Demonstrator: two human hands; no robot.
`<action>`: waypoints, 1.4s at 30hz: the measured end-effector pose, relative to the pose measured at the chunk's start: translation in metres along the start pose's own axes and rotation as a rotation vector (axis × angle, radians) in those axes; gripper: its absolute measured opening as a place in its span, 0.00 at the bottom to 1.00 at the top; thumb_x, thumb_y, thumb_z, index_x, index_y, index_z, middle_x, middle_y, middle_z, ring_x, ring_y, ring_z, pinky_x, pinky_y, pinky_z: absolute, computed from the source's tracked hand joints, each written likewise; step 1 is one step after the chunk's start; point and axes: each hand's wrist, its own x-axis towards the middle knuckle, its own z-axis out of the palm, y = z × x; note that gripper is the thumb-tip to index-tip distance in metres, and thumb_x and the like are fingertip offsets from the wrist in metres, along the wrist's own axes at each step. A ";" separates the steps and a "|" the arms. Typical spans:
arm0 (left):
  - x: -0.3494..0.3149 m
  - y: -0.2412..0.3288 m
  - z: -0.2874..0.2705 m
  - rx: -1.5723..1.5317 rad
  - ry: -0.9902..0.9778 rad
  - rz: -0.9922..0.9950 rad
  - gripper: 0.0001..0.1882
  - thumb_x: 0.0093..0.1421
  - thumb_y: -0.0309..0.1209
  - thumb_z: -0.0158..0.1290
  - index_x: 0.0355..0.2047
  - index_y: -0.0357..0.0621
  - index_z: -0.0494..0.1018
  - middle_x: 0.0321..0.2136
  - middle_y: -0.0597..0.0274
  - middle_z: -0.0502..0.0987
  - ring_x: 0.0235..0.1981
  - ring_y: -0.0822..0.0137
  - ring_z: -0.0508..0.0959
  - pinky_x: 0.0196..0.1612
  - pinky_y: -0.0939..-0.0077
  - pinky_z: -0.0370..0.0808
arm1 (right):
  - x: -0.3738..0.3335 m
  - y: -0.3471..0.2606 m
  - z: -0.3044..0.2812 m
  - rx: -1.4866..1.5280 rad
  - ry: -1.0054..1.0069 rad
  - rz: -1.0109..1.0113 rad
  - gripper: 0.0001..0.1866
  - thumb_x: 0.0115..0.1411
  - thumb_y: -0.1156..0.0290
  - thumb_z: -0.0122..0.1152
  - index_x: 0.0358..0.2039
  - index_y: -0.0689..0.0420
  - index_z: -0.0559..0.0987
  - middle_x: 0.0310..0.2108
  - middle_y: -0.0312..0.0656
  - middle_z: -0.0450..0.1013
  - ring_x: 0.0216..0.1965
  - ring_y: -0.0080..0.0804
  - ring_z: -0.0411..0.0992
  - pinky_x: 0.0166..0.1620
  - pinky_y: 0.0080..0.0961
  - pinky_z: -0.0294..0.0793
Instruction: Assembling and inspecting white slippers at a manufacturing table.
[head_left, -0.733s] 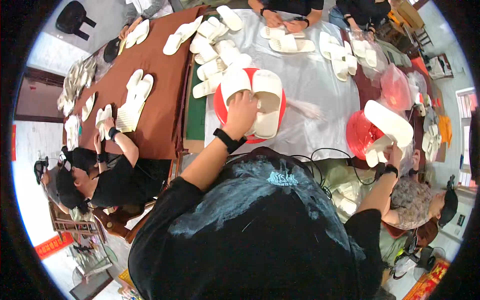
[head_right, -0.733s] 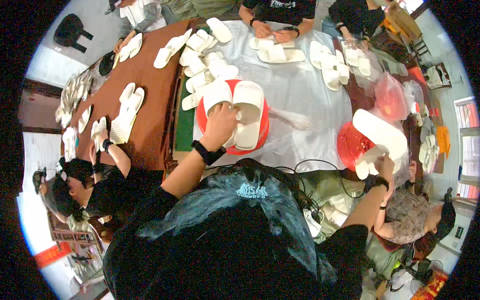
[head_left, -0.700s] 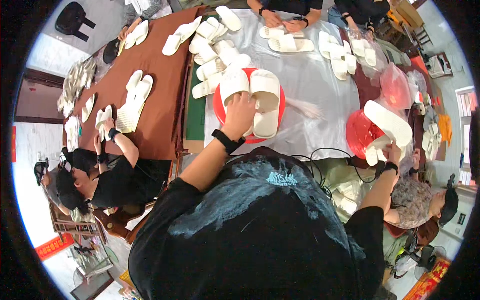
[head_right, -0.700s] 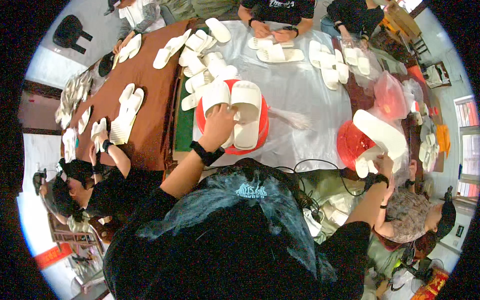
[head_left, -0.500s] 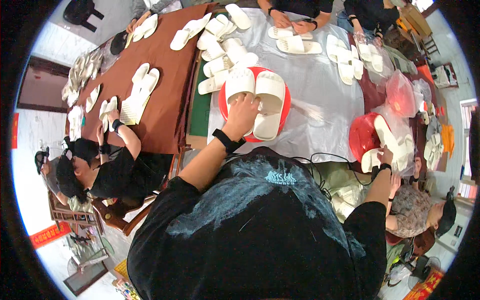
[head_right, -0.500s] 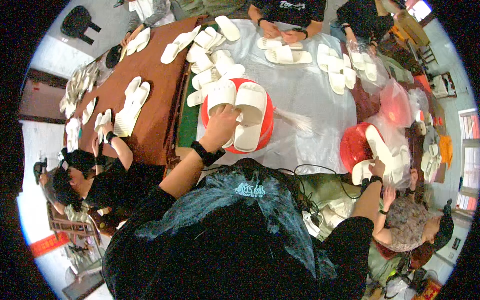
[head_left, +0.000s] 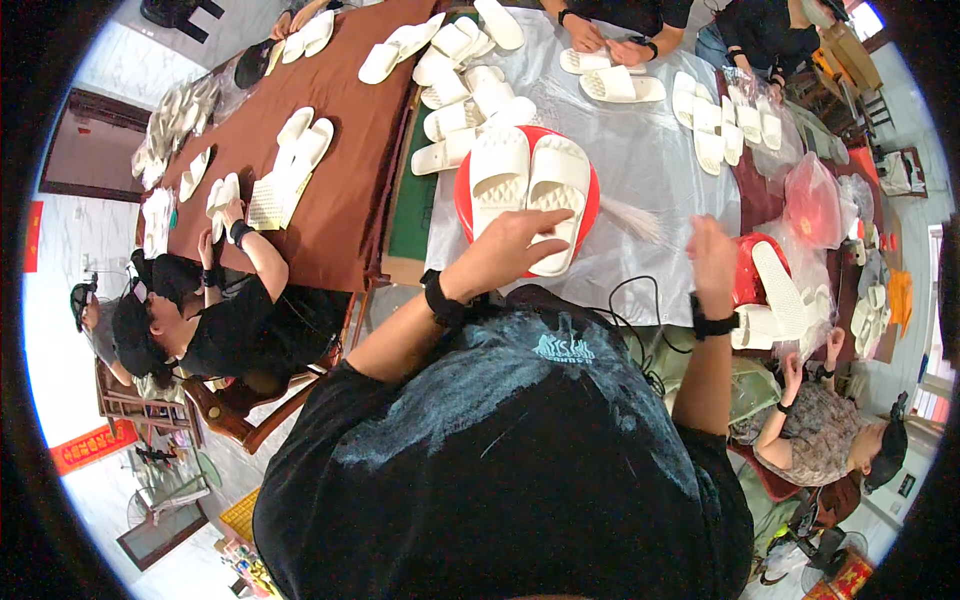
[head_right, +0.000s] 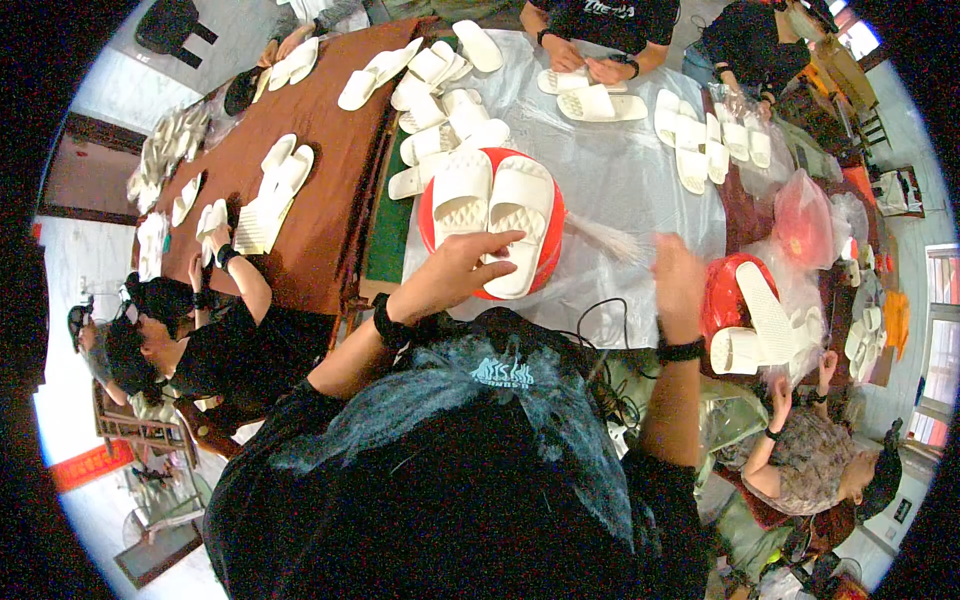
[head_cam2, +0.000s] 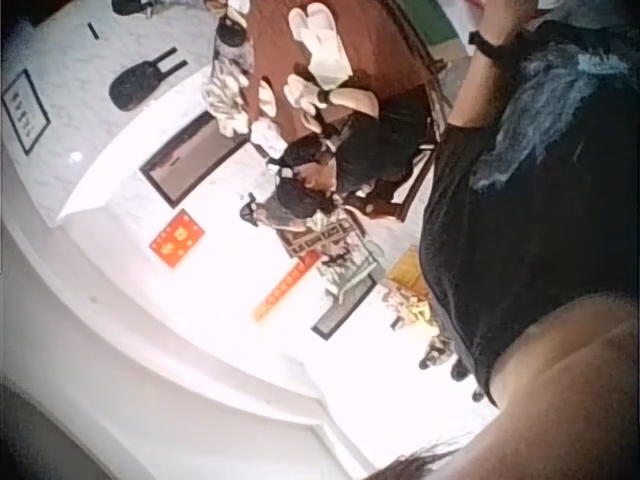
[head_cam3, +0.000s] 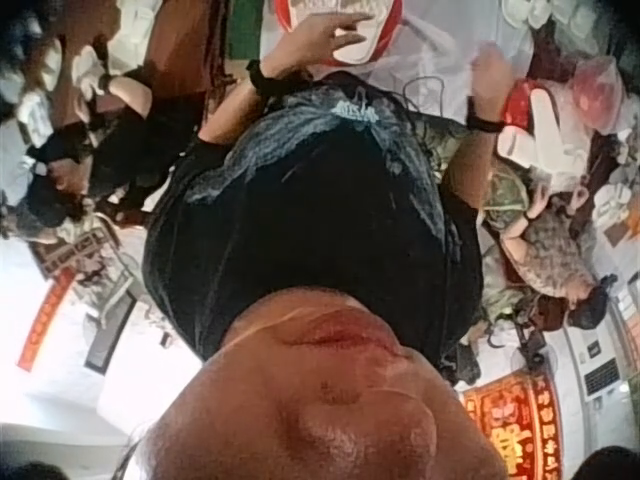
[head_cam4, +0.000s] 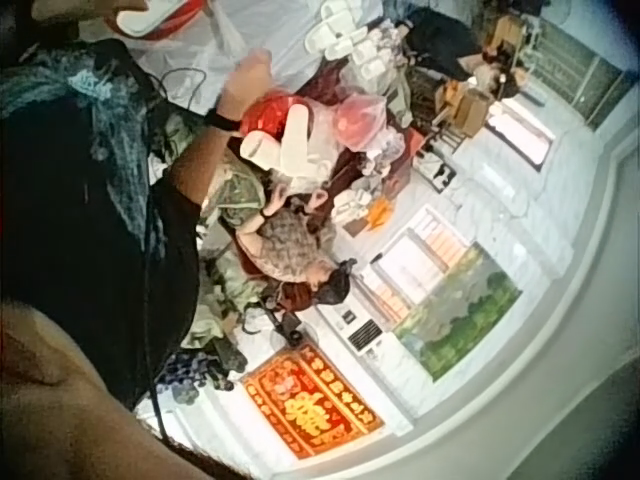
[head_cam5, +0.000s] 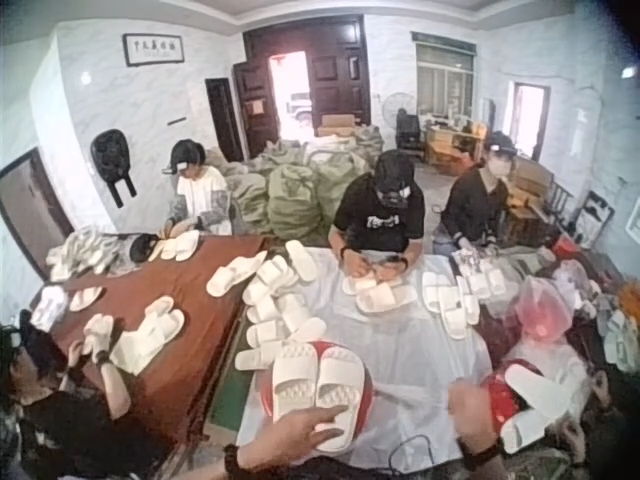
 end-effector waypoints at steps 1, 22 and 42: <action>0.000 0.008 -0.001 0.000 -0.003 0.004 0.24 0.59 0.30 0.55 0.57 0.45 0.67 0.34 0.48 0.78 0.35 0.64 0.79 0.40 0.70 0.75 | -0.003 -0.031 0.010 -0.177 0.010 -0.189 0.16 0.65 0.62 0.47 0.28 0.61 0.72 0.24 0.50 0.72 0.26 0.48 0.72 0.30 0.40 0.67; -0.023 -0.040 -0.039 -0.780 -0.190 -0.196 0.14 0.67 0.33 0.46 0.38 0.33 0.76 0.29 0.64 0.78 0.32 0.75 0.75 0.40 0.80 0.73 | -0.046 -0.151 0.105 -0.200 -0.388 -0.315 0.11 0.59 0.64 0.55 0.30 0.60 0.71 0.26 0.50 0.72 0.30 0.49 0.73 0.29 0.44 0.70; -0.031 -0.100 -0.038 -1.022 -0.481 -0.724 0.19 0.65 0.41 0.49 0.22 0.42 0.74 0.16 0.66 0.71 0.17 0.75 0.69 0.22 0.83 0.64 | -0.070 -0.158 0.095 -0.100 -0.343 -0.677 0.10 0.53 0.68 0.61 0.23 0.57 0.70 0.25 0.41 0.67 0.30 0.40 0.69 0.31 0.35 0.72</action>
